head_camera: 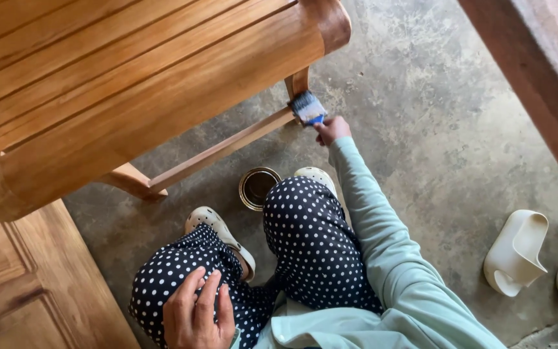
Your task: Staining a wooden chair using a paintbrush and sanding sealer lacquer.
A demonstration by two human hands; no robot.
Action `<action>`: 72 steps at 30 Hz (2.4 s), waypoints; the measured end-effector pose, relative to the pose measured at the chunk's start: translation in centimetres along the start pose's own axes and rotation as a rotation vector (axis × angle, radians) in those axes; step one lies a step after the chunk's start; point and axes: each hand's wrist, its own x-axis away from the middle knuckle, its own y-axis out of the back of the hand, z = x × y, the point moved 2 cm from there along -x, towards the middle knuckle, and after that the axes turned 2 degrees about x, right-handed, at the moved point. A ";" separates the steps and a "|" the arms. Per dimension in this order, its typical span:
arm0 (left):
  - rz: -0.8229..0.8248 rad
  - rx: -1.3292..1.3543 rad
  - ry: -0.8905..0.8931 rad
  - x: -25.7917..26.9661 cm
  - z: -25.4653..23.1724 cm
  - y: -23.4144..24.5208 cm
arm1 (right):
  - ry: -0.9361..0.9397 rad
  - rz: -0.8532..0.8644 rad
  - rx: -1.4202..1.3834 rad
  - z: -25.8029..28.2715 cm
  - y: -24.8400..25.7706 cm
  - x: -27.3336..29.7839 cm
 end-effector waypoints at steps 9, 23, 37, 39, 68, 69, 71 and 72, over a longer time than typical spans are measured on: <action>-0.043 0.014 0.015 0.0 -0.3 0.2 | 0.245 0.036 -0.368 5.9 3.7 3.7; -0.031 0.015 0.045 -0.5 -0.8 0.2 | 0.606 -0.015 -0.810 2.9 1.1 3.2; -0.034 0.038 0.014 -1.7 -0.2 -0.6 | 0.083 0.018 -0.498 -9.2 -4.4 -2.4; -0.006 0.037 0.034 -1.5 -0.2 -0.6 | 0.013 0.025 -0.400 -9.2 -3.7 -2.1; 0.041 0.048 0.007 -0.4 0.5 -0.5 | -0.186 0.046 -0.010 -10.6 -3.6 -6.2; 0.046 0.045 0.012 -0.4 0.6 -0.6 | -0.194 0.047 0.006 -10.4 -3.9 -6.5; 0.040 0.041 0.012 -0.5 0.6 -0.6 | -0.205 0.044 0.025 -10.2 -4.3 -6.9; 0.035 0.039 0.011 -0.6 0.6 -0.6 | -0.217 0.039 0.045 -10.2 -4.5 -7.0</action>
